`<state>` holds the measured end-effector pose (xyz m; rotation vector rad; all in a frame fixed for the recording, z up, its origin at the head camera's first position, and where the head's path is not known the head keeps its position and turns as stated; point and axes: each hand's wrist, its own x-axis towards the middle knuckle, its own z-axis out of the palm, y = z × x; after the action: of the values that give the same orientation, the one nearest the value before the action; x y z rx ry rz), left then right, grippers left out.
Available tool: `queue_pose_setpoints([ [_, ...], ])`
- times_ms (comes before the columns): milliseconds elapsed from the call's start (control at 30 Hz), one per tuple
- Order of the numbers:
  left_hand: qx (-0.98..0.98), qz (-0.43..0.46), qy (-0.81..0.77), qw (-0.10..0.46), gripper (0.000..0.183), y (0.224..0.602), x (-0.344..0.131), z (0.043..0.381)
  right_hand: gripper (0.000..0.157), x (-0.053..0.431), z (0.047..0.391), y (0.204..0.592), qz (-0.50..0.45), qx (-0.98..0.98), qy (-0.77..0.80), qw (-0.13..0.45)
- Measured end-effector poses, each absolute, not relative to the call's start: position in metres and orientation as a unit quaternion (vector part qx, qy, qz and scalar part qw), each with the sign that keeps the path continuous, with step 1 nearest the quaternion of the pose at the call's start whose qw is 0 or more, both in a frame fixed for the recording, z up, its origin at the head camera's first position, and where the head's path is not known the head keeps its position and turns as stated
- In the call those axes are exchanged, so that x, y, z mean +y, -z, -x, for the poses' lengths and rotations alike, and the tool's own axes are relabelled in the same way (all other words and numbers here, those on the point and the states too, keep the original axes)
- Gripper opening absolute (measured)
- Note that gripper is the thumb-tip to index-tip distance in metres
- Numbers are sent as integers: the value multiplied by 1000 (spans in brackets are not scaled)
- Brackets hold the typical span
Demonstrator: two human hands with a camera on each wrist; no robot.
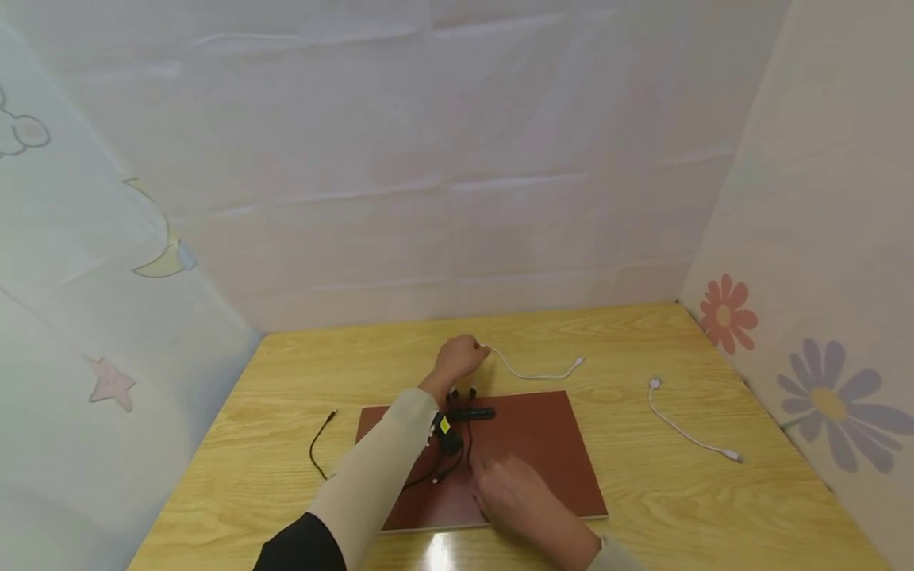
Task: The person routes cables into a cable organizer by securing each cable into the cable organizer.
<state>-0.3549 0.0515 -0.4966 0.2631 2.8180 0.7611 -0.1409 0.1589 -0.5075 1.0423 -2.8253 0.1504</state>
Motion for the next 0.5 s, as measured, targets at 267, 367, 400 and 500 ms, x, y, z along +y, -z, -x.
queue_pose_setpoints([
  [267,956,-22,-276,96,65,508,58,366,26,154,141,510,-353,-930,-53,81],
  [367,957,-9,-273,95,65,512,58,368,24,151,139,510,-358,-928,-50,88],
  [400,958,-8,-272,94,64,514,59,369,24,150,138,510,-357,-929,-48,88],
  [500,960,-13,-266,89,63,519,59,370,25,148,138,510,-355,-930,-44,83],
])
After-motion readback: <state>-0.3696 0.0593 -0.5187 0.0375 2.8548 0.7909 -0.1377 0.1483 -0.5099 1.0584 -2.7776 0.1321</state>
